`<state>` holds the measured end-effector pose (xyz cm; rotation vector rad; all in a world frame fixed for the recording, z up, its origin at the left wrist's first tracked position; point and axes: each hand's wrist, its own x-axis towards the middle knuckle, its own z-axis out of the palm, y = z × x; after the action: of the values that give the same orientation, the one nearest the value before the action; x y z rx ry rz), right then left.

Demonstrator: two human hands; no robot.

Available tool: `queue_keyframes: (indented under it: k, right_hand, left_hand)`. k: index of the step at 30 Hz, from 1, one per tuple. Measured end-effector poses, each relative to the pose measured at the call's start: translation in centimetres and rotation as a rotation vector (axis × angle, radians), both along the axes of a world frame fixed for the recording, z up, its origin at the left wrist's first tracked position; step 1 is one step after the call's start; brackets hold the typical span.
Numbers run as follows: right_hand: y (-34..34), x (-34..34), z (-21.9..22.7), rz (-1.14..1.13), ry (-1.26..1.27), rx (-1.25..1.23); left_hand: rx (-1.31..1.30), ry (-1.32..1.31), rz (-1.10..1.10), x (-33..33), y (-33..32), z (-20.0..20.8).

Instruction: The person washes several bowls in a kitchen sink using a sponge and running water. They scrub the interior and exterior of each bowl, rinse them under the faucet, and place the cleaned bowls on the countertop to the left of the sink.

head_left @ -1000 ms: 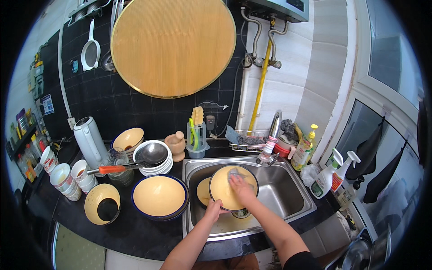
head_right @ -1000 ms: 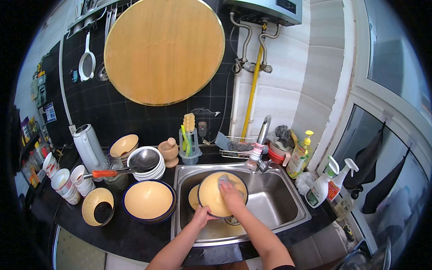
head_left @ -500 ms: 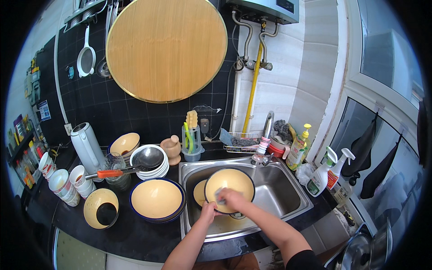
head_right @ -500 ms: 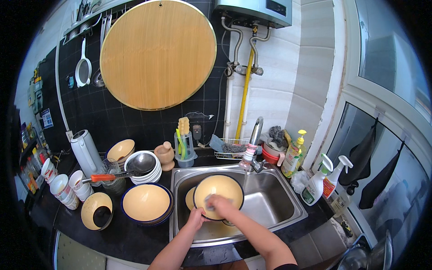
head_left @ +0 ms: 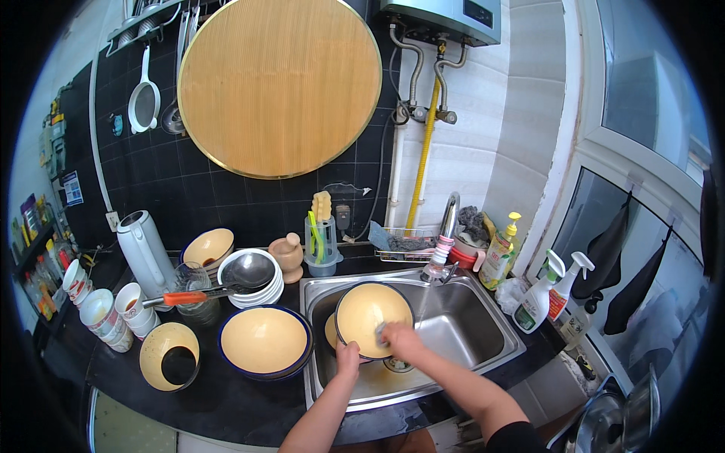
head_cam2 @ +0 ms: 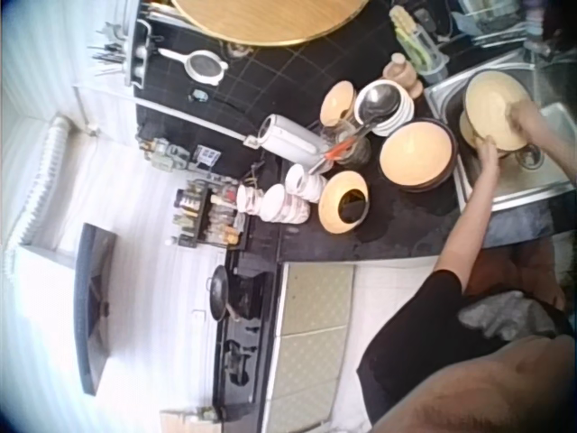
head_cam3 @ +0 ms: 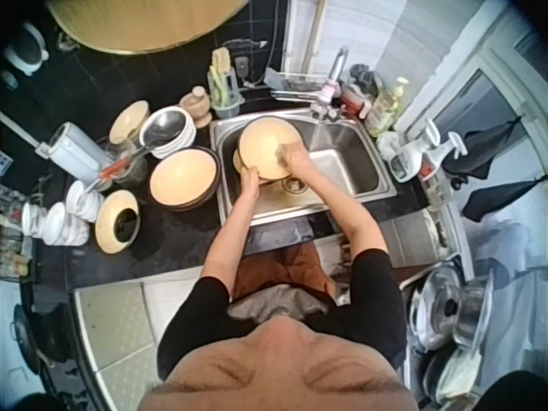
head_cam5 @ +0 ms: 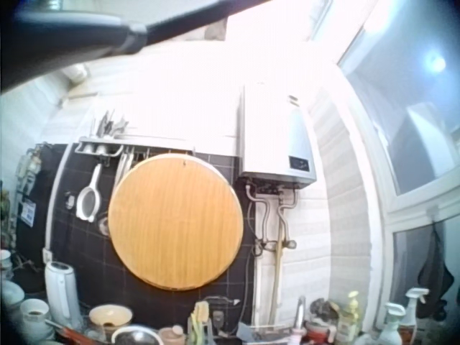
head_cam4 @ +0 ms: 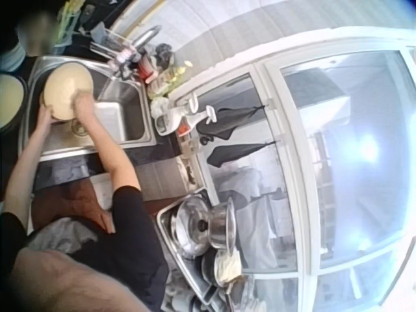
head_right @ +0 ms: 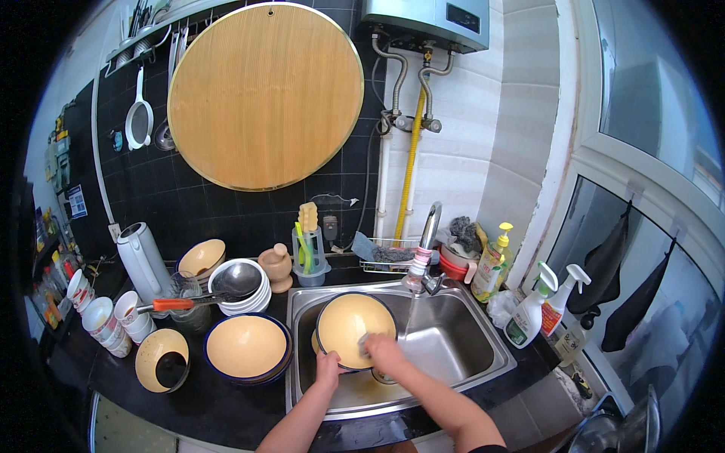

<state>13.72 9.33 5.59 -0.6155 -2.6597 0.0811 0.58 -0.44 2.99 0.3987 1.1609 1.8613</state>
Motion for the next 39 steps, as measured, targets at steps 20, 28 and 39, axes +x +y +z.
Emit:
queue_keyframes:
  k: [20,28,39]
  right_hand:
    - [-4.1,1.3,7.2,-0.180,0.449,-0.246]
    - [-0.1,1.1,3.4,-0.390,1.287,-1.332]
    - [-0.7,0.0,1.8,-0.282,1.034,-0.528]
  left_hand:
    - [-0.177,-0.038,-0.268,-2.5,-0.5,0.5]
    - [0.080,-0.259,-0.198,-2.0,-0.2,0.9]
    - [0.066,0.036,0.377,-1.5,-0.2,1.4]
